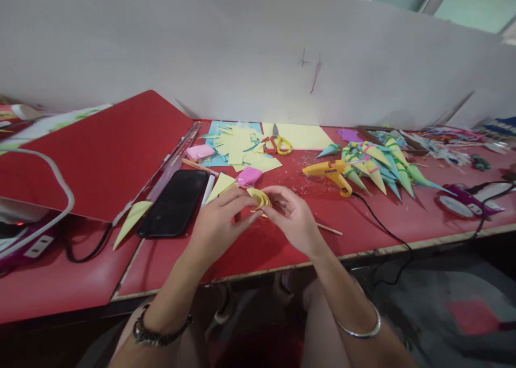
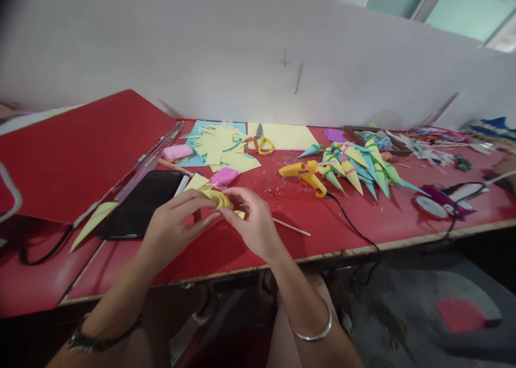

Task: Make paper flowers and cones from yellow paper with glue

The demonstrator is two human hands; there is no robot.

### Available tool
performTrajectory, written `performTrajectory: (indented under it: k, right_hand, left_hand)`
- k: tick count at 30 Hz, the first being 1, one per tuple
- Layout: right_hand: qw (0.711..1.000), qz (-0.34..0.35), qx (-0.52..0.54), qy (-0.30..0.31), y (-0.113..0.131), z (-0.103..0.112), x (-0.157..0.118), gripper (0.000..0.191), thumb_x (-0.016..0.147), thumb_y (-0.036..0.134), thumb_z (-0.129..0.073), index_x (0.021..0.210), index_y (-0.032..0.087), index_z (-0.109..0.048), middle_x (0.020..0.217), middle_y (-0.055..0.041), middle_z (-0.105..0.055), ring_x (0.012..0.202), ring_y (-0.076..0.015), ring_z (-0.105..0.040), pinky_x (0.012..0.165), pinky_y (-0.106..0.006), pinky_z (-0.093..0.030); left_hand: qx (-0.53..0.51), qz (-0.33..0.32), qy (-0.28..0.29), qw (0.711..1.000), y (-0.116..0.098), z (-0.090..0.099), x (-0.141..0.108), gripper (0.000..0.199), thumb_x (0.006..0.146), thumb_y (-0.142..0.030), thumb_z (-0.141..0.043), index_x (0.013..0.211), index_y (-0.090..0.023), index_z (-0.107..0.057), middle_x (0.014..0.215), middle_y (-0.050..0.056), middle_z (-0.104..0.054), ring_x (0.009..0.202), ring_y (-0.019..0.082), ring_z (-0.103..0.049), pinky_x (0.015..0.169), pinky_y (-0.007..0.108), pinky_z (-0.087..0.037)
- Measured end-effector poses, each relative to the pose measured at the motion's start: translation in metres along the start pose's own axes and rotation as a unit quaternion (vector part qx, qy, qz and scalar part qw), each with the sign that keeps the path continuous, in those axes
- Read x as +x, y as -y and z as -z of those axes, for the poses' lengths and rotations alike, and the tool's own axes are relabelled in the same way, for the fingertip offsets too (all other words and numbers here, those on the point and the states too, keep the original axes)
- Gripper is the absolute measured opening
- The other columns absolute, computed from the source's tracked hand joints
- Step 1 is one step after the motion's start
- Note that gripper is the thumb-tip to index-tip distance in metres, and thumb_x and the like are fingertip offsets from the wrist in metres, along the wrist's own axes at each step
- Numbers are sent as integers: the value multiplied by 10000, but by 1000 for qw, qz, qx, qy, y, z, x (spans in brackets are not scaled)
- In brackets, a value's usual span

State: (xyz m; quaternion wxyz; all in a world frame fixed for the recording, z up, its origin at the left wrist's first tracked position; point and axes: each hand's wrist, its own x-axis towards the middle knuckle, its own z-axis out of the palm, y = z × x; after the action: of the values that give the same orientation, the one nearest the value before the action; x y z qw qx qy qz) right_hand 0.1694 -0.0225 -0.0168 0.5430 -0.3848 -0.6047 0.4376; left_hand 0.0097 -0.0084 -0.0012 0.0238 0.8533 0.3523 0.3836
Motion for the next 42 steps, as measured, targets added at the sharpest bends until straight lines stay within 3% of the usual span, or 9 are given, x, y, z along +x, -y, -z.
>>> performTrajectory:
  k: [6,14,22,30,36,42]
  right_hand:
    - [1000,13,-8,11,2,0,-1,244,765,230,-583,1008,218,-561,1042,-48,-613,950,-159,-589,847,-294,-491]
    - [996,-37,82,14,3,1,-1,268,747,262,-613,1009,210,-591,990,-30,-664,915,-153,-618,836,-291,-501]
    - [995,-37,89,35,4,2,-2,343,719,265,-647,1053,212,-591,1081,-46,-645,972,-168,-608,888,-329,-488]
    - [999,-29,30,12,4,2,-2,265,749,226,-582,1013,215,-599,1032,-36,-661,959,-163,-615,879,-332,-498]
    - [1000,-24,-4,8,2,2,-2,265,756,156,-509,1004,199,-591,1015,-38,-661,926,-145,-623,846,-287,-505]
    - [996,2,-84,-24,1,2,-2,243,751,150,-478,963,200,-586,919,-26,-666,842,-145,-631,771,-266,-508]
  left_hand:
    - [-3,-3,-6,1000,2,0,0,87,824,-182,-510,824,-192,-596,844,26,-636,783,112,-598,689,187,-470]
    - [1,-12,-13,1000,5,4,0,85,825,-184,-513,827,-186,-598,864,30,-638,804,111,-602,721,186,-472]
    - [-7,-6,-7,1000,3,5,0,80,819,-190,-514,814,-199,-593,839,14,-632,776,107,-598,696,188,-479]
    - [-11,-2,-3,1000,5,5,0,78,813,-190,-520,816,-198,-598,845,13,-626,776,110,-592,701,194,-478]
    - [-17,7,8,1000,3,3,-1,80,799,-170,-530,831,-192,-600,876,15,-615,646,77,-561,629,178,-456]
    - [-27,20,26,999,3,4,-1,106,804,-170,-505,836,-197,-602,883,24,-614,760,107,-585,671,192,-466]
